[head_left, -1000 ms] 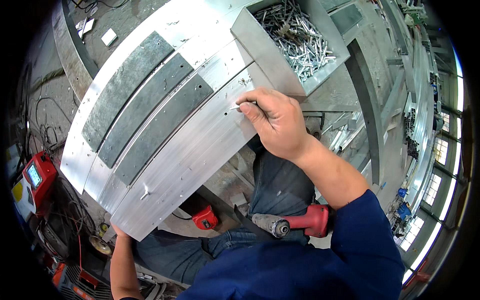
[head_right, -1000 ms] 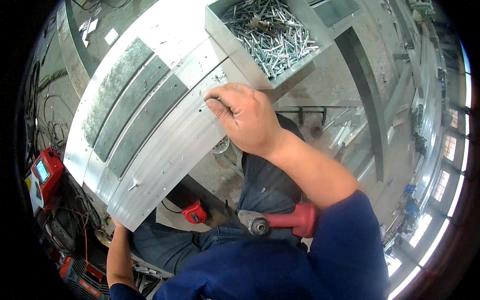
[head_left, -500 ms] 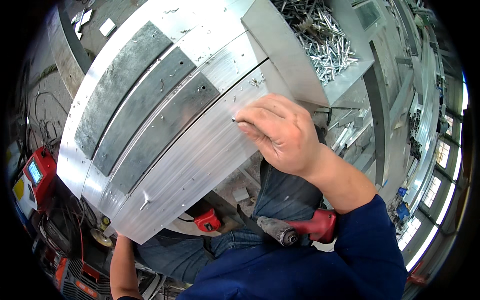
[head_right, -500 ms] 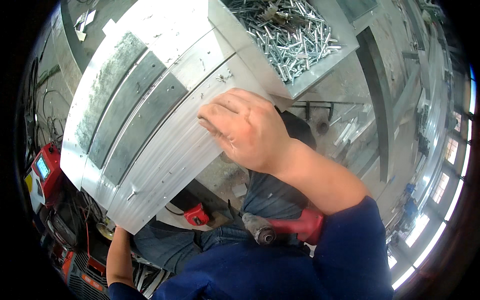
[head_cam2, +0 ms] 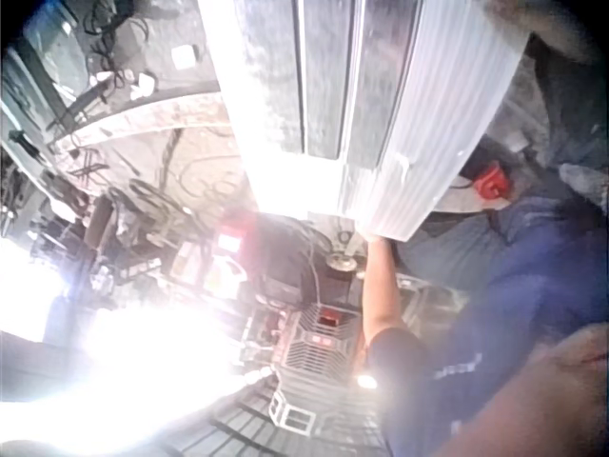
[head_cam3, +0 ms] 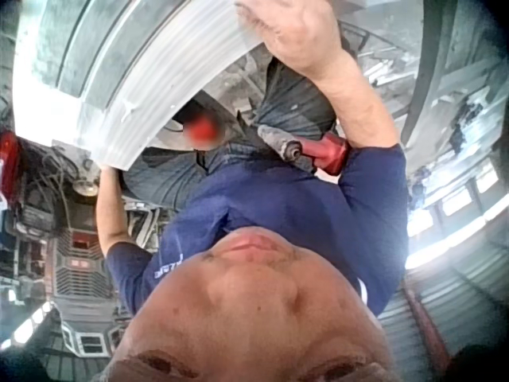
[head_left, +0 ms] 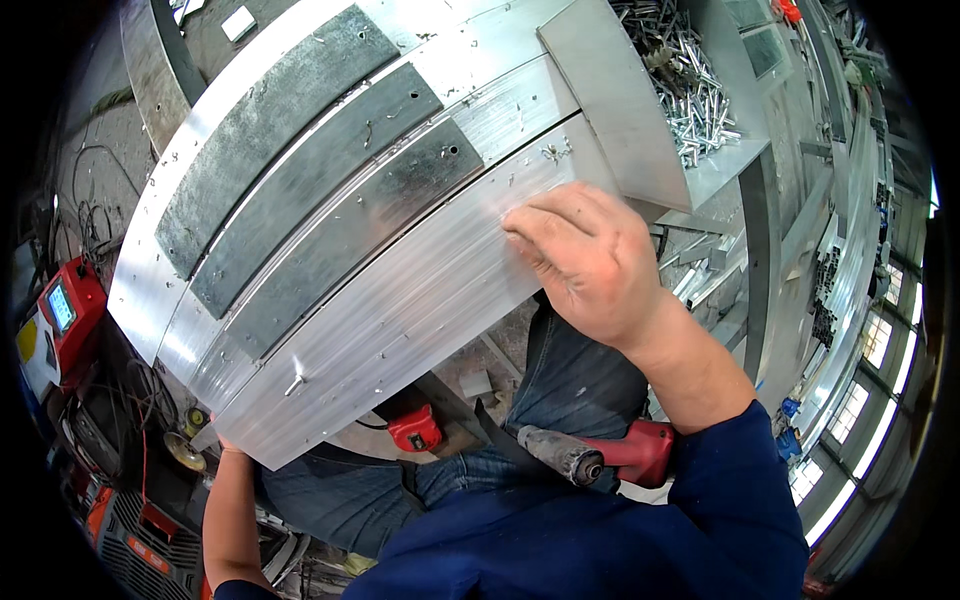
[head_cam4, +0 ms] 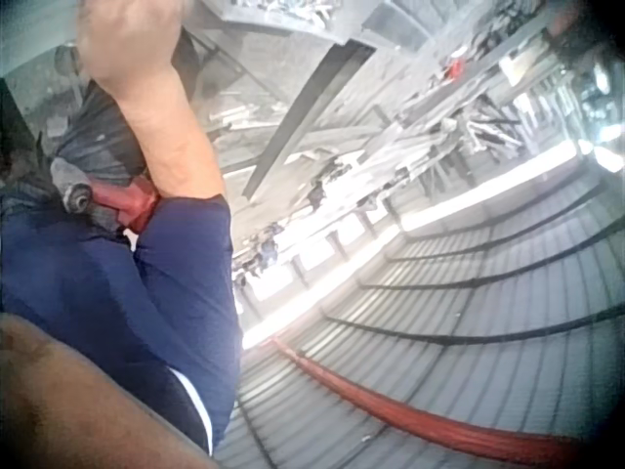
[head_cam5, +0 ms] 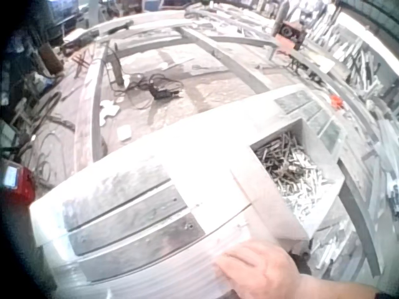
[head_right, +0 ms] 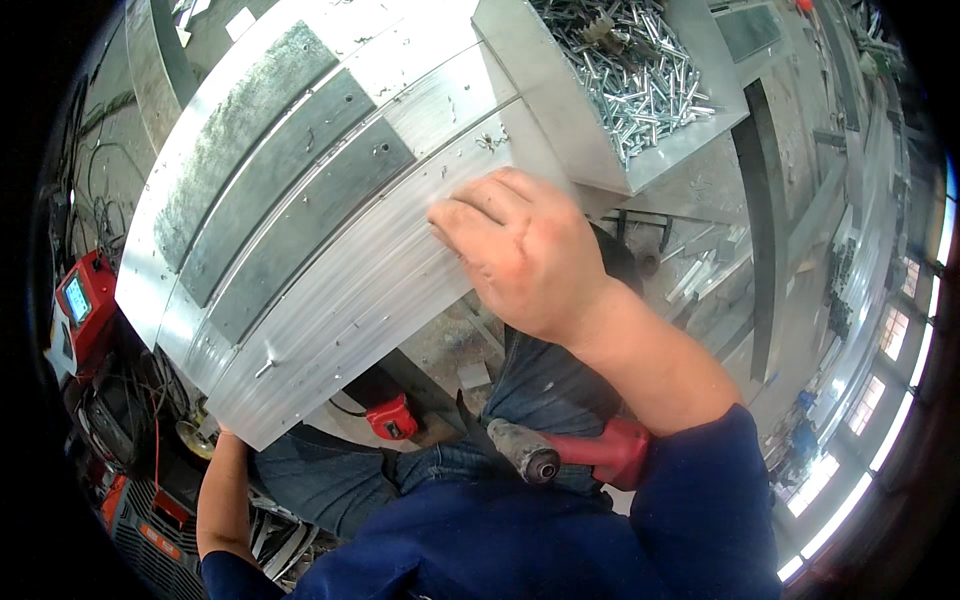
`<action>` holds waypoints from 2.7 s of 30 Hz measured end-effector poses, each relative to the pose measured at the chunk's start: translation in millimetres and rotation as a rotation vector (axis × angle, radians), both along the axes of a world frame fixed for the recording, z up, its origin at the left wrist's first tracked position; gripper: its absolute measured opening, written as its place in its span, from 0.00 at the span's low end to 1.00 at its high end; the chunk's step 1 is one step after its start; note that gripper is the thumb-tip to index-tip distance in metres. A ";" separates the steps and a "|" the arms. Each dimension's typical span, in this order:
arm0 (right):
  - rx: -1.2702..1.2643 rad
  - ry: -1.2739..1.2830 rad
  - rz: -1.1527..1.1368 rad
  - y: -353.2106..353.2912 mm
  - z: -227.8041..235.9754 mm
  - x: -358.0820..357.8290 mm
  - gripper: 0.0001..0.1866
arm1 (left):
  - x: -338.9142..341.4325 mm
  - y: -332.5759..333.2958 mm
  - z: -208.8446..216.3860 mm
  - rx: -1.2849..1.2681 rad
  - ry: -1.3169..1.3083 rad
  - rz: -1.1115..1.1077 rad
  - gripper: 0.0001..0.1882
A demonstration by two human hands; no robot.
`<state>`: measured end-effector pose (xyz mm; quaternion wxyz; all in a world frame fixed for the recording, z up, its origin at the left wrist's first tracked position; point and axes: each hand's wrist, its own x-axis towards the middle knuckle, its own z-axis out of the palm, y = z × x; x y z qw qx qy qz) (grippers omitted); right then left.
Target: The person sits on the floor and uses a red power drill to fasten screws into a stack of silver metal panels. They repeatedly pick up screws, align them with holes in the panels, and drive them in with the drill.
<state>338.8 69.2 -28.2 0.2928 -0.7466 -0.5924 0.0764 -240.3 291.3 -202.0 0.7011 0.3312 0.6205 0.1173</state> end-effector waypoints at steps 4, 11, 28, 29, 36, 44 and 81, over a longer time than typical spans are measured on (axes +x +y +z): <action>-0.046 0.111 -0.040 6.1 6.9 1.5 0.07 | -6.6 -2.5 3.3 -0.005 0.005 0.013 0.14; -0.026 0.108 -0.067 4.3 1.9 1.8 0.05 | -6.0 -1.6 5.8 -0.018 0.007 0.022 0.14; -0.277 -0.087 -0.144 -4.1 27.4 0.1 0.05 | 21.8 -9.6 16.2 -0.219 -0.151 0.323 0.14; -0.304 -0.074 -0.167 -3.7 29.6 -1.8 0.05 | 23.5 -9.5 18.1 -0.260 -0.178 0.384 0.14; -0.041 0.399 -0.332 -2.3 25.2 -8.3 0.07 | -25.6 -8.1 -17.3 0.200 0.079 -0.178 0.12; -0.126 0.345 -0.328 -0.7 8.8 -13.1 0.05 | -4.2 -7.4 1.0 0.543 0.313 -0.636 0.11; -1.041 0.392 0.430 -169.3 76.6 -128.0 0.29 | 44.0 -12.0 30.9 1.002 0.760 -1.083 0.22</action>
